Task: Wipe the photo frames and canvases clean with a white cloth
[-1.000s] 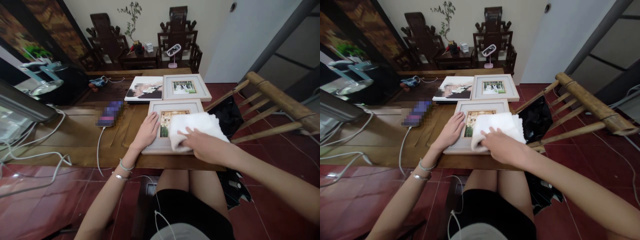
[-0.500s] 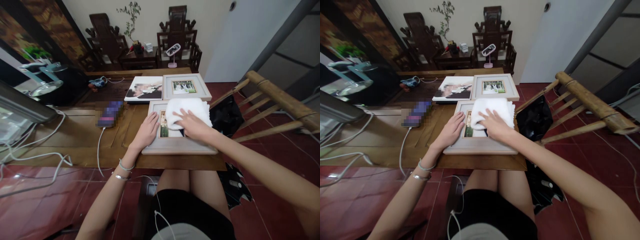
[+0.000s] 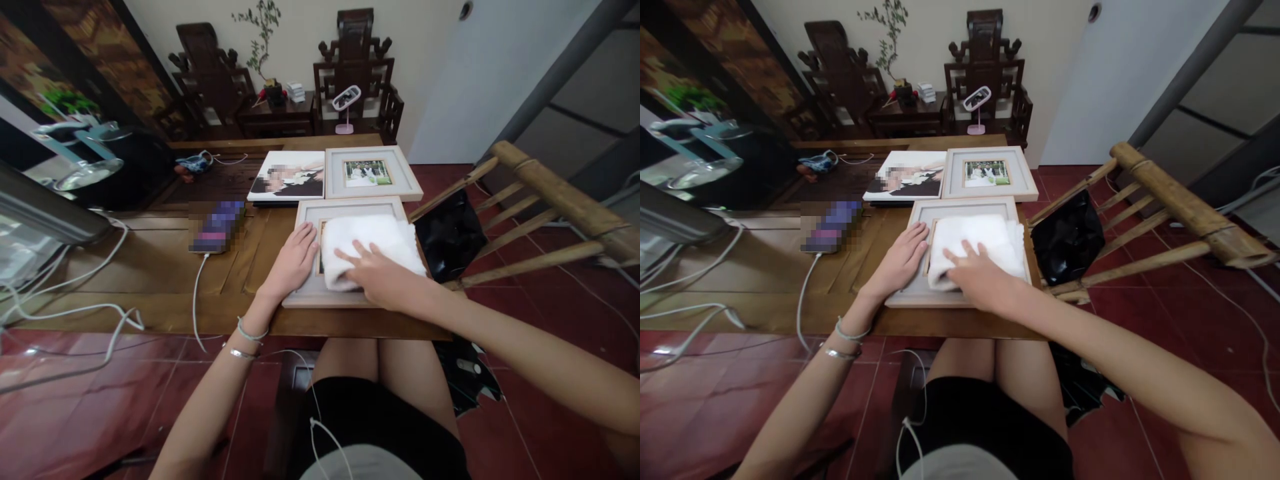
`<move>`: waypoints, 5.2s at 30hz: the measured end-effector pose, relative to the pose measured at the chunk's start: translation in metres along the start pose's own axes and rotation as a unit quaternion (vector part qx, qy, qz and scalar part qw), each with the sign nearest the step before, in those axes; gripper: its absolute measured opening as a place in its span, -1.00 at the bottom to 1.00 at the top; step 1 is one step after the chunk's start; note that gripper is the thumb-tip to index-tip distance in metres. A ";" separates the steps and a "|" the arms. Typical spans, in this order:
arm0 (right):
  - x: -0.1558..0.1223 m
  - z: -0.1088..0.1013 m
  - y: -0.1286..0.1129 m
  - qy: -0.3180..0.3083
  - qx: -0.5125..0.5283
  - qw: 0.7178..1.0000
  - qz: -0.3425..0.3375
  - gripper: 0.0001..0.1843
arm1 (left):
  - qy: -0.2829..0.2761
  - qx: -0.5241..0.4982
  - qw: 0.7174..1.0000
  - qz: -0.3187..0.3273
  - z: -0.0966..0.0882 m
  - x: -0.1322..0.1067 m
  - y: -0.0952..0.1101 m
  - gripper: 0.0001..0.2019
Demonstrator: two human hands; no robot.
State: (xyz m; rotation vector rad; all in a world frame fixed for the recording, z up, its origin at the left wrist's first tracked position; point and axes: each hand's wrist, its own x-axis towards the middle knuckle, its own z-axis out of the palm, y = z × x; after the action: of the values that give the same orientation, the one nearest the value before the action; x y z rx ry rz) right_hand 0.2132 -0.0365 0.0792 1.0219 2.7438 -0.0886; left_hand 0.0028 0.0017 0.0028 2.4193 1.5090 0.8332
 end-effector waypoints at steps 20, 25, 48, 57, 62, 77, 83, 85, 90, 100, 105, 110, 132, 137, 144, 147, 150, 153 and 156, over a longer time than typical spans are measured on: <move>0.097 0.002 0.022 0.139 -0.063 0.987 0.050 -0.61 | 0.021 -0.148 0.989 0.003 -0.006 -0.003 0.001 -0.38; 0.117 -0.002 0.024 0.170 -0.049 0.981 0.082 -0.61 | 0.060 -0.153 0.986 0.025 -0.007 -0.003 0.001 -0.39; -0.006 -0.004 -0.044 0.104 0.018 0.987 -0.118 -0.76 | 0.049 -0.105 0.992 -0.052 -0.005 -0.003 0.005 -0.47; -0.049 -0.015 -0.013 0.051 0.002 0.996 -0.071 -0.76 | 0.056 -0.090 0.994 -0.014 -0.005 -0.003 0.003 -0.57; -0.014 -0.010 -0.035 0.096 0.029 0.988 -0.121 -0.75 | 0.066 -0.108 0.992 -0.002 -0.011 -0.003 0.006 -0.51; -0.100 0.004 0.016 0.076 -0.060 0.990 0.105 -0.69 | 0.009 -0.072 0.996 0.048 -0.017 0.001 0.003 -0.45; -0.062 0.015 0.045 0.092 -0.112 0.978 0.149 -0.64 | -0.010 -0.079 0.995 0.060 -0.016 0.001 0.001 -0.44; -0.046 0.016 0.061 0.101 -0.117 0.974 0.163 -0.61 | -0.015 -0.080 0.995 0.061 -0.016 0.001 0.001 -0.44; -0.007 0.003 0.086 0.184 -0.125 0.957 0.185 -0.55 | -0.015 -0.046 0.998 0.032 -0.013 0.000 0.003 -0.53; 0.105 -0.014 0.040 0.196 -0.152 0.969 -0.008 -0.62 | -0.039 0.022 0.998 0.038 -0.014 0.003 0.008 -0.64; 0.113 -0.006 0.054 0.159 -0.148 0.976 0.006 -0.65 | -0.032 0.022 0.999 0.030 -0.013 0.003 0.006 -0.61; 0.075 -0.002 0.082 0.136 -0.158 0.977 0.053 -0.65 | -0.037 0.004 0.999 0.017 -0.011 0.002 0.002 -0.58; -0.102 0.025 0.015 0.130 -0.071 0.987 0.065 -0.61 | 0.002 -0.017 1.000 -0.006 -0.007 0.002 0.004 -0.60; -0.074 0.023 0.035 0.136 -0.082 0.981 0.114 -0.56 | 0.013 -0.005 1.000 -0.004 -0.005 0.002 0.005 -0.62; -0.018 0.012 0.095 0.157 -0.096 0.972 0.142 -0.52 | 0.023 -0.002 1.000 -0.008 -0.002 0.002 0.004 -0.62; -0.019 0.009 0.089 0.132 -0.114 0.977 0.121 -0.57 | 0.029 -0.015 0.999 -0.018 -0.002 0.001 0.004 -0.61; -0.042 0.009 0.060 0.095 -0.115 0.984 0.100 -0.61 | 0.032 -0.026 0.999 -0.021 -0.001 0.000 0.004 -0.59; -0.074 0.011 0.027 0.089 -0.110 0.987 0.077 -0.61 | 0.038 -0.030 0.998 -0.028 0.000 0.000 0.004 -0.60; -0.098 0.013 0.005 0.117 -0.119 0.985 0.042 -0.59 | 0.035 -0.032 0.998 -0.030 0.000 0.000 0.005 -0.59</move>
State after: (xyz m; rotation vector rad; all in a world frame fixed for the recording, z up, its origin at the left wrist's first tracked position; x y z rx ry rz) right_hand 0.2913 -0.0971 0.0877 1.1399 2.8203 0.3875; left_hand 0.0064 -0.0001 0.0050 2.3103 1.5465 0.9488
